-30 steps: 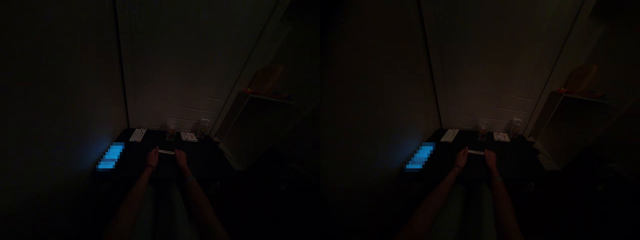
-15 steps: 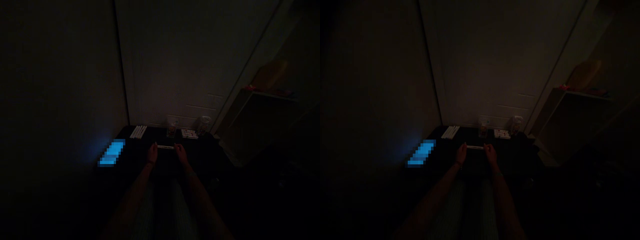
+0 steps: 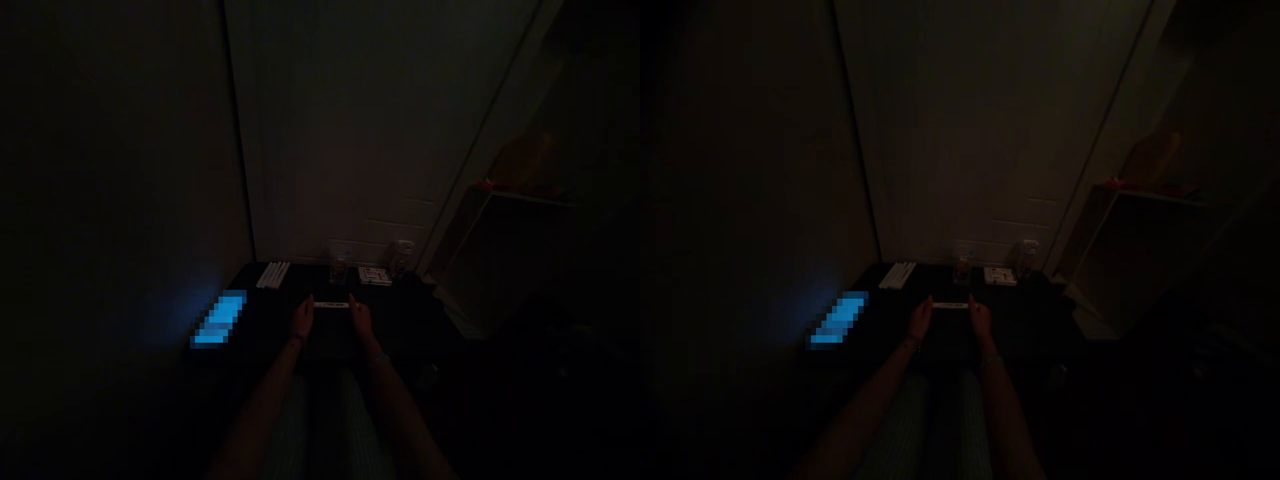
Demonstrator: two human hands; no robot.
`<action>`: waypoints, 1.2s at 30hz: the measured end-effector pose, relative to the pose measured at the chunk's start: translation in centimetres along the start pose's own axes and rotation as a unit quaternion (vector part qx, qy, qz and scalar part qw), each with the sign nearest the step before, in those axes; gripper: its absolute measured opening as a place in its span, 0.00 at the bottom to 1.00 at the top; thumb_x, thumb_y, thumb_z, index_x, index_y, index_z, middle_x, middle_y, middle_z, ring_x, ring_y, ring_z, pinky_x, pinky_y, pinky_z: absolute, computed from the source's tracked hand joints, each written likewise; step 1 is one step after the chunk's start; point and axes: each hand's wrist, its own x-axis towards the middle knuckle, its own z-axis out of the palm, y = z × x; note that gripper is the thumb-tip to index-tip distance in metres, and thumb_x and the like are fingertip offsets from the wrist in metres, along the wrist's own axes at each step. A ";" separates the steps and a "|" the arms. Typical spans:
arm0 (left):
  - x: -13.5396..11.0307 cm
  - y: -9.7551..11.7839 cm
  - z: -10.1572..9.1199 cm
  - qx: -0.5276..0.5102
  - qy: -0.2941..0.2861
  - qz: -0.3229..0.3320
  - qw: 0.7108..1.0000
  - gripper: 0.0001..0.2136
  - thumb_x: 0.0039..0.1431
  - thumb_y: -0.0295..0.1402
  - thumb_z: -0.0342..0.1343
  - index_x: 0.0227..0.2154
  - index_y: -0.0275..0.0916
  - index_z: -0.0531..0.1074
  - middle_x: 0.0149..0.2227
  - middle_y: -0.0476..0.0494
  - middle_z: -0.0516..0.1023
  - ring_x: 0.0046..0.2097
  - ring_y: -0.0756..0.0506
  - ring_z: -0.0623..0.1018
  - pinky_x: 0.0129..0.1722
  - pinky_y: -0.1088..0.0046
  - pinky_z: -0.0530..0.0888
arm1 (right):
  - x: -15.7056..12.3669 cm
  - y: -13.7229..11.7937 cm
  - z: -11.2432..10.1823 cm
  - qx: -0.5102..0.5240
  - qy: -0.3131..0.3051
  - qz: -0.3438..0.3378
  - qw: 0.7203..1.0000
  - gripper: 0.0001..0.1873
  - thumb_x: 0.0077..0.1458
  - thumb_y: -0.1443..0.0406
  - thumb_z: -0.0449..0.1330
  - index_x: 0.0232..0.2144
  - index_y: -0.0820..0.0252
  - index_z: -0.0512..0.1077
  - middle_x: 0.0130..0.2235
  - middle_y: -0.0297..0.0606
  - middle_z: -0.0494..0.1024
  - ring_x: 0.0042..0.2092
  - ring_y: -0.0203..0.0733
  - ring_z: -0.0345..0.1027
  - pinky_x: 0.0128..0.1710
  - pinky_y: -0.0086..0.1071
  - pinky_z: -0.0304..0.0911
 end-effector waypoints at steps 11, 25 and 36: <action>-0.2 0.7 -0.2 0.112 -0.020 -0.013 0.993 0.20 0.52 0.50 0.37 0.25 0.40 0.66 0.24 0.50 0.71 0.27 0.52 0.68 0.25 0.79 0.58 | -0.2 0.3 -0.1 -0.020 -0.007 -0.011 1.000 0.28 0.49 0.48 0.40 0.12 0.62 0.59 0.15 0.31 0.58 0.20 0.29 0.49 0.17 0.24 0.41; 0.3 -0.8 0.4 0.117 -0.040 0.013 0.992 0.20 0.53 0.51 0.34 0.27 0.42 0.64 0.25 0.50 0.70 0.26 0.53 0.67 0.24 0.79 0.56 | -0.1 -0.2 -0.4 -0.022 -0.030 0.011 0.999 0.29 0.48 0.47 0.40 0.10 0.63 0.59 0.13 0.31 0.57 0.18 0.29 0.49 0.16 0.24 0.40; -0.2 -0.1 0.1 0.144 -0.019 0.017 0.989 0.21 0.53 0.50 0.34 0.29 0.41 0.65 0.25 0.48 0.71 0.26 0.52 0.69 0.24 0.79 0.56 | -0.4 -0.5 -0.3 -0.062 0.004 -0.023 0.998 0.29 0.50 0.48 0.39 0.12 0.63 0.61 0.15 0.33 0.62 0.19 0.29 0.51 0.18 0.24 0.42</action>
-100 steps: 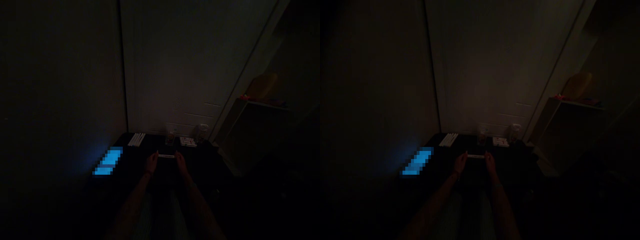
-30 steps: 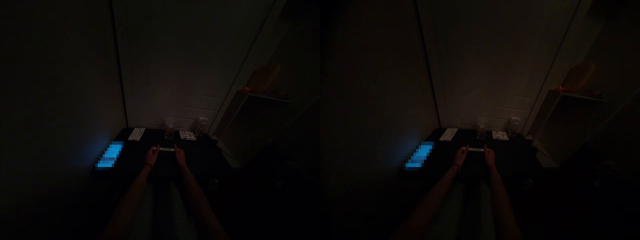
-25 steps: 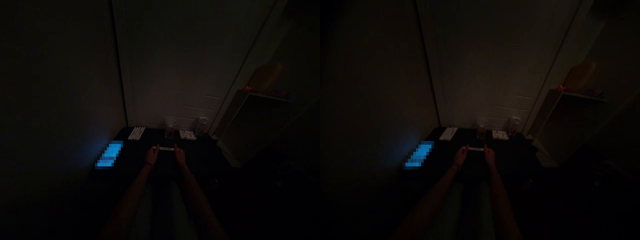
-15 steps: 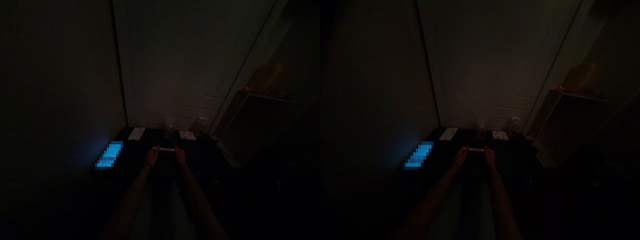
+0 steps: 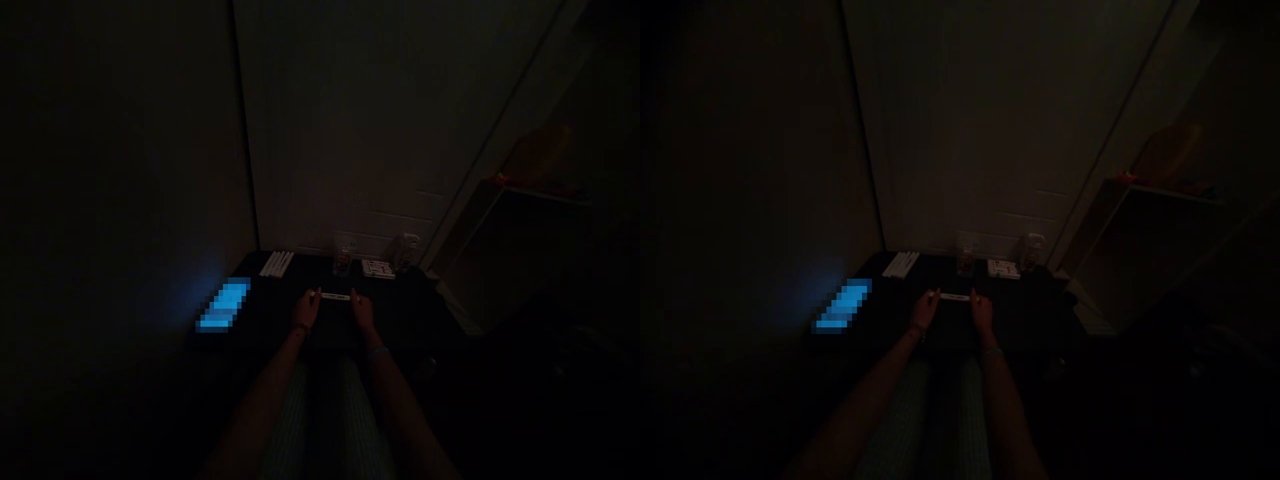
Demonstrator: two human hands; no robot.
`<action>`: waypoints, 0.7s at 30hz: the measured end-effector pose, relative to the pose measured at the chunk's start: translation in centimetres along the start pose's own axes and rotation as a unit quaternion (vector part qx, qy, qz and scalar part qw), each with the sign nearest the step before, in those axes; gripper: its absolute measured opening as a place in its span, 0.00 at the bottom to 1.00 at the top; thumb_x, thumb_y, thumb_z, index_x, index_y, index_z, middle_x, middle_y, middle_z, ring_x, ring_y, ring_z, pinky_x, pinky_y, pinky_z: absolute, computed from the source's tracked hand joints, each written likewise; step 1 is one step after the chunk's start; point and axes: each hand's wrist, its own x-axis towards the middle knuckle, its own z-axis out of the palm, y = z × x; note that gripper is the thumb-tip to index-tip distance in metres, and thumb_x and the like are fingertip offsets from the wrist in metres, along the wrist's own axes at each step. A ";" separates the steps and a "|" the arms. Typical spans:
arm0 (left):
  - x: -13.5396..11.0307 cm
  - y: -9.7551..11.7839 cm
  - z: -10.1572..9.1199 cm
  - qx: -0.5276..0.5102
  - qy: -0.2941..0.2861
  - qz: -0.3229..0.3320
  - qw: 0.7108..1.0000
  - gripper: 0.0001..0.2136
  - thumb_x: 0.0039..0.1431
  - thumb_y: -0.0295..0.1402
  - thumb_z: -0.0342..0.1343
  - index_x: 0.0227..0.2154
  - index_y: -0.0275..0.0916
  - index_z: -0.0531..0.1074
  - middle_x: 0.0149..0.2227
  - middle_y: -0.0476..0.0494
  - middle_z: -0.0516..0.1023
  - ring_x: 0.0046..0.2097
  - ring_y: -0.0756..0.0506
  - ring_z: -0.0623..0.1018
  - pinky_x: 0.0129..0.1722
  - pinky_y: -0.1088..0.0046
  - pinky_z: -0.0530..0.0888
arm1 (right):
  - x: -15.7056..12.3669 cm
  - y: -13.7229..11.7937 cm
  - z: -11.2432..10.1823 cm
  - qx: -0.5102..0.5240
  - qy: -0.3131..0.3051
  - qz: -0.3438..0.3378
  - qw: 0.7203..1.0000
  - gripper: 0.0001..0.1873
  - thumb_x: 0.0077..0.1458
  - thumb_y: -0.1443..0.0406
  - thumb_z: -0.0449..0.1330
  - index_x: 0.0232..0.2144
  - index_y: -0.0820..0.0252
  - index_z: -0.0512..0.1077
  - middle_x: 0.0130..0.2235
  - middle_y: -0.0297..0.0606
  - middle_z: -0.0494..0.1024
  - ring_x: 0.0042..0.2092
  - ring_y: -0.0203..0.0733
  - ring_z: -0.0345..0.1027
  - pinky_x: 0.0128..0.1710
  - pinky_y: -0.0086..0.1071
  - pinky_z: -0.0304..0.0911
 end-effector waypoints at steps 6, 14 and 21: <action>-0.2 0.5 -0.2 0.026 0.005 -0.007 1.000 0.21 0.54 0.50 0.33 0.30 0.40 0.65 0.27 0.45 0.72 0.28 0.50 0.70 0.25 0.78 0.57 | 0.0 -0.1 0.0 -0.005 0.000 -0.004 1.000 0.29 0.50 0.49 0.40 0.12 0.63 0.62 0.15 0.33 0.63 0.20 0.30 0.53 0.19 0.24 0.43; -0.5 1.0 -0.4 0.034 -0.004 -0.011 0.999 0.21 0.54 0.49 0.33 0.31 0.39 0.65 0.29 0.45 0.72 0.29 0.50 0.71 0.26 0.78 0.58 | 0.0 0.1 -0.1 -0.008 0.005 -0.010 1.000 0.29 0.50 0.49 0.40 0.12 0.64 0.60 0.15 0.32 0.61 0.20 0.29 0.51 0.19 0.25 0.42; -0.2 0.6 -0.1 0.042 -0.001 -0.017 0.999 0.22 0.54 0.50 0.33 0.32 0.39 0.65 0.28 0.43 0.72 0.29 0.49 0.71 0.25 0.77 0.58 | 0.1 0.0 0.0 -0.023 0.002 -0.012 1.000 0.29 0.50 0.49 0.40 0.12 0.63 0.61 0.15 0.32 0.61 0.19 0.30 0.51 0.19 0.25 0.41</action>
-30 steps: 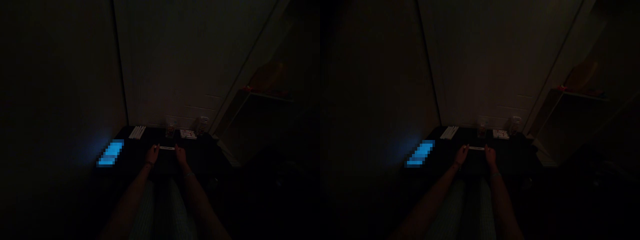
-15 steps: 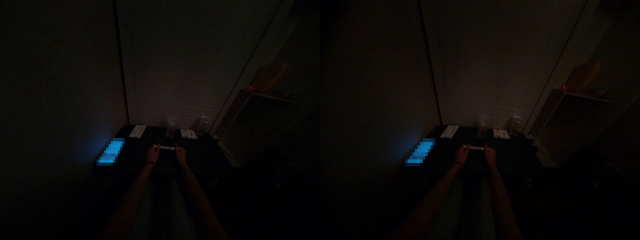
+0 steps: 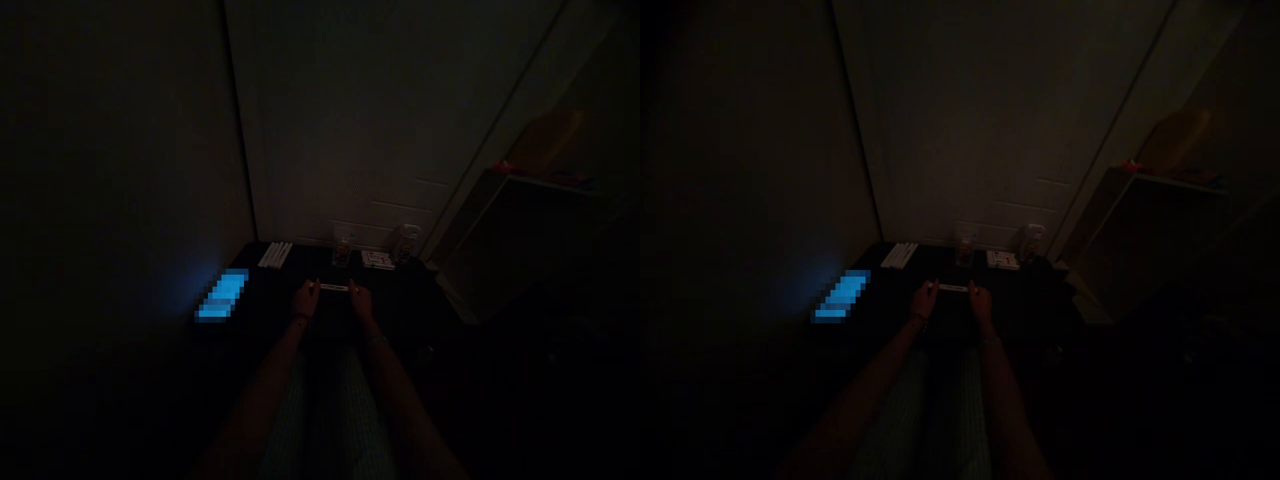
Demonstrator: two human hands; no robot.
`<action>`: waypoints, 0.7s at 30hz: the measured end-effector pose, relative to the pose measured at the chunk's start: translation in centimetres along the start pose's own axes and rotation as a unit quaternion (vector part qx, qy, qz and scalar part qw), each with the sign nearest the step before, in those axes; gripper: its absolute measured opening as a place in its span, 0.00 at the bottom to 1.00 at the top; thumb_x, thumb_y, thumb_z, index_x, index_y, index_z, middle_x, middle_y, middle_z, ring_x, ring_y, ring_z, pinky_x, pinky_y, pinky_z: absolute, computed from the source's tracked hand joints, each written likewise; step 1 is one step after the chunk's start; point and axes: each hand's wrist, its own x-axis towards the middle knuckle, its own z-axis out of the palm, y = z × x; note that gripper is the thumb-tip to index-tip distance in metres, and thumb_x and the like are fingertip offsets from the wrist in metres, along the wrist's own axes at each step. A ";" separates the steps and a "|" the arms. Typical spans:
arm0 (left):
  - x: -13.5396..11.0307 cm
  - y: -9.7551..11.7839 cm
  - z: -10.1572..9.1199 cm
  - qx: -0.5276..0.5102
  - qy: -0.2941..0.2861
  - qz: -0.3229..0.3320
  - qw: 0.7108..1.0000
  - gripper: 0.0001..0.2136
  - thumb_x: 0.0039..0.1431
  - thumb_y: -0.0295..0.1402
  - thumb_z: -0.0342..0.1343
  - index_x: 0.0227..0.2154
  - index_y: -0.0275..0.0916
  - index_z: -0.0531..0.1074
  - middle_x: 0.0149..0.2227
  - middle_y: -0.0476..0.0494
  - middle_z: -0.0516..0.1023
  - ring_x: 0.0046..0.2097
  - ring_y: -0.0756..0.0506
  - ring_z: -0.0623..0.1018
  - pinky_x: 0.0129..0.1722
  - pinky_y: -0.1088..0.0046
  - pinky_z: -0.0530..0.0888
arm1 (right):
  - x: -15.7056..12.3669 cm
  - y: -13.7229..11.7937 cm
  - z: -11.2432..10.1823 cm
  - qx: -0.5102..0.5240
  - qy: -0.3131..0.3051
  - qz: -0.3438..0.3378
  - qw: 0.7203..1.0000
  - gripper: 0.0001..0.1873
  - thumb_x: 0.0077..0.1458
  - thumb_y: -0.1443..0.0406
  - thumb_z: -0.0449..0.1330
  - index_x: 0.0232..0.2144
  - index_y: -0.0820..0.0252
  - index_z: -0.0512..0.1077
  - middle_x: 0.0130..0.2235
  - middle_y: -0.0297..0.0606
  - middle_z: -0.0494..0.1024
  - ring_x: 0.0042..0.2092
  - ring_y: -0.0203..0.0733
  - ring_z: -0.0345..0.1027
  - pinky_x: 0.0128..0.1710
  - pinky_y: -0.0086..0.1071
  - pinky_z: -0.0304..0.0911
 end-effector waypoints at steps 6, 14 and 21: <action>0.1 0.1 0.1 0.003 0.005 -0.009 1.000 0.21 0.54 0.49 0.34 0.33 0.39 0.65 0.29 0.43 0.72 0.31 0.49 0.71 0.26 0.78 0.58 | 0.0 -0.1 -0.1 -0.003 -0.002 0.003 1.000 0.29 0.50 0.49 0.41 0.11 0.63 0.61 0.14 0.32 0.60 0.19 0.29 0.51 0.19 0.25 0.41; 0.0 0.0 0.1 -0.004 0.003 0.008 1.000 0.22 0.54 0.50 0.33 0.33 0.40 0.65 0.29 0.44 0.73 0.30 0.50 0.71 0.26 0.78 0.58 | -0.1 0.0 -0.1 0.009 -0.009 0.001 1.000 0.28 0.50 0.50 0.41 0.13 0.64 0.63 0.15 0.34 0.63 0.20 0.30 0.53 0.19 0.25 0.42; 0.2 -0.2 0.4 0.006 0.003 -0.009 1.000 0.23 0.53 0.51 0.32 0.33 0.40 0.65 0.28 0.44 0.73 0.29 0.49 0.71 0.26 0.77 0.58 | -0.1 -0.1 -0.1 -0.001 -0.004 -0.004 1.000 0.28 0.51 0.50 0.40 0.12 0.63 0.62 0.15 0.33 0.62 0.20 0.31 0.53 0.19 0.25 0.41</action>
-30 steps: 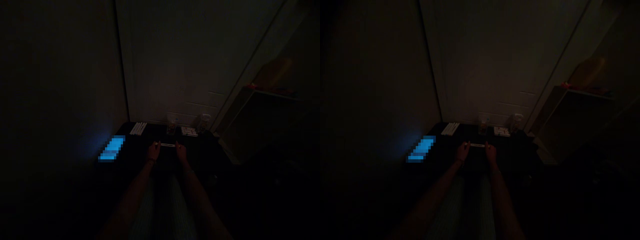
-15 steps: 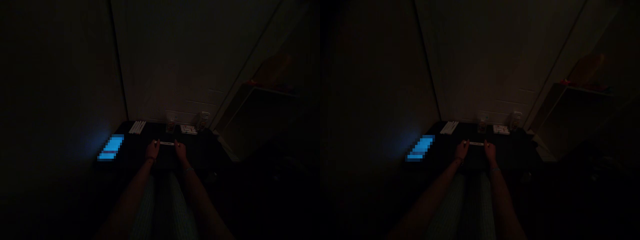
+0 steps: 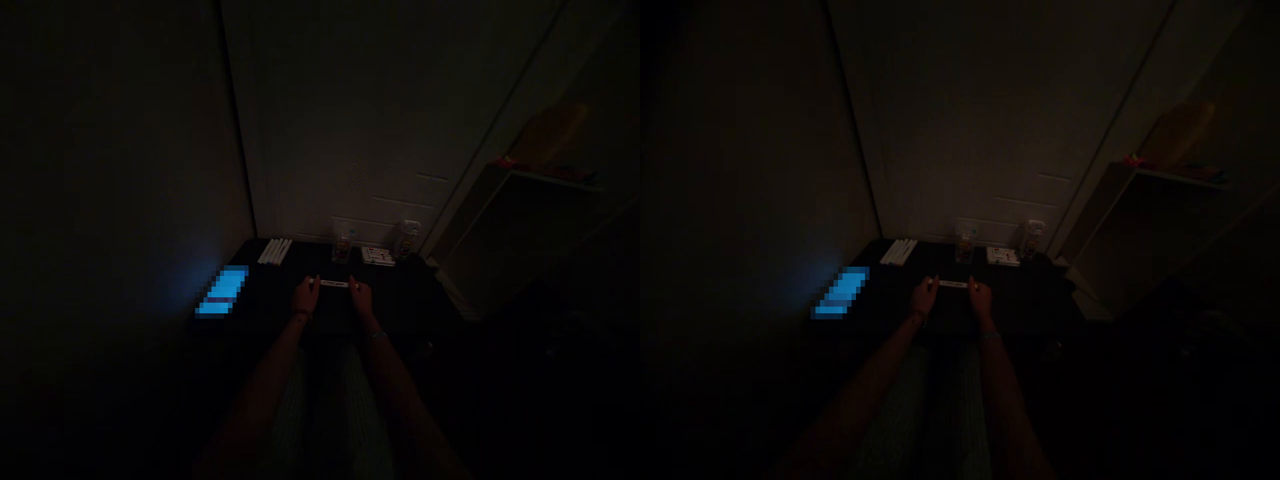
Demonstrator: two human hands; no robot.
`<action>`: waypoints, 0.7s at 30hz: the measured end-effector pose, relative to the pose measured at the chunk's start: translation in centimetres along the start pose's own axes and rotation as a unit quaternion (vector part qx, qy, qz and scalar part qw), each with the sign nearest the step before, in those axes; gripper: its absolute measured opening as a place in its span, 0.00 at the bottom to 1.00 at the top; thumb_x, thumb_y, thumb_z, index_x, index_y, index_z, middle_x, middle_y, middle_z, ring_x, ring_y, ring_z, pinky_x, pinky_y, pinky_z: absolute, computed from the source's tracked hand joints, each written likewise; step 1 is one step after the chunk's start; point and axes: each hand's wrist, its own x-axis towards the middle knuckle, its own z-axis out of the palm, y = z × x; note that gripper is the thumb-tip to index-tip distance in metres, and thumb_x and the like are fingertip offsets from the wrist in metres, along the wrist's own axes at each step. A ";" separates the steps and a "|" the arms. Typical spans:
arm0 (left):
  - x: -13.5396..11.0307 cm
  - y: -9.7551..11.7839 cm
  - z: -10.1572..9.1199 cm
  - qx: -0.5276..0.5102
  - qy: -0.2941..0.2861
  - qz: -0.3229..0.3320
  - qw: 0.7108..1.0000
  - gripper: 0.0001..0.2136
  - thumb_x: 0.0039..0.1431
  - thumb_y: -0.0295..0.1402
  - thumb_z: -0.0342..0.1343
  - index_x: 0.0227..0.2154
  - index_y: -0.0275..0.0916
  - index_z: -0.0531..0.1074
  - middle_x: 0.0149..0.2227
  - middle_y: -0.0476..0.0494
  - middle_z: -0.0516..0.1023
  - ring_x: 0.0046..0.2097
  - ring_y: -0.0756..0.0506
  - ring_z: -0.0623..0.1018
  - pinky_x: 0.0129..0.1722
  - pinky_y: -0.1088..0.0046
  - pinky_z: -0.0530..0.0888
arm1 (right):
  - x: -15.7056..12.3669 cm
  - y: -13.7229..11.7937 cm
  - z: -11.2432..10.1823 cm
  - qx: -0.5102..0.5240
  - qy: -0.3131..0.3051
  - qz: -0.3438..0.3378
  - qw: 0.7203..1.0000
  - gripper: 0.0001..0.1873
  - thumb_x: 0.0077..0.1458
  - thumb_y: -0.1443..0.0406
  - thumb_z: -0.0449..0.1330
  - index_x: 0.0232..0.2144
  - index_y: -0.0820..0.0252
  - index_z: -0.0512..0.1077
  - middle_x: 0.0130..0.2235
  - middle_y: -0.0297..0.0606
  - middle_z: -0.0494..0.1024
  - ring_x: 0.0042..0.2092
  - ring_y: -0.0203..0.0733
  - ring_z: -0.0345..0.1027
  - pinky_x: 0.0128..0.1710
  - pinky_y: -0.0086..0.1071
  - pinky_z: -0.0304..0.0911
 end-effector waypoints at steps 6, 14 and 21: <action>0.1 -0.1 0.0 -0.001 -0.001 0.016 1.000 0.23 0.53 0.51 0.31 0.34 0.40 0.65 0.29 0.44 0.73 0.29 0.49 0.71 0.25 0.77 0.58 | -0.1 0.0 -0.1 0.004 -0.003 0.000 1.000 0.28 0.50 0.50 0.40 0.12 0.63 0.61 0.15 0.33 0.62 0.20 0.30 0.52 0.18 0.25 0.41; -0.2 0.4 -0.4 0.003 -0.004 0.006 1.000 0.22 0.54 0.50 0.33 0.33 0.40 0.65 0.28 0.44 0.73 0.30 0.49 0.71 0.26 0.77 0.58 | -0.1 0.0 -0.1 0.012 -0.006 0.005 1.000 0.28 0.51 0.49 0.40 0.13 0.63 0.63 0.16 0.33 0.64 0.20 0.30 0.54 0.19 0.25 0.42; -0.3 0.5 -0.5 0.006 -0.007 -0.001 1.000 0.21 0.54 0.49 0.34 0.34 0.40 0.65 0.29 0.43 0.73 0.31 0.49 0.71 0.27 0.77 0.58 | -0.1 0.0 -0.1 -0.007 -0.007 -0.006 1.000 0.29 0.51 0.50 0.40 0.13 0.63 0.63 0.16 0.34 0.64 0.21 0.31 0.54 0.19 0.25 0.43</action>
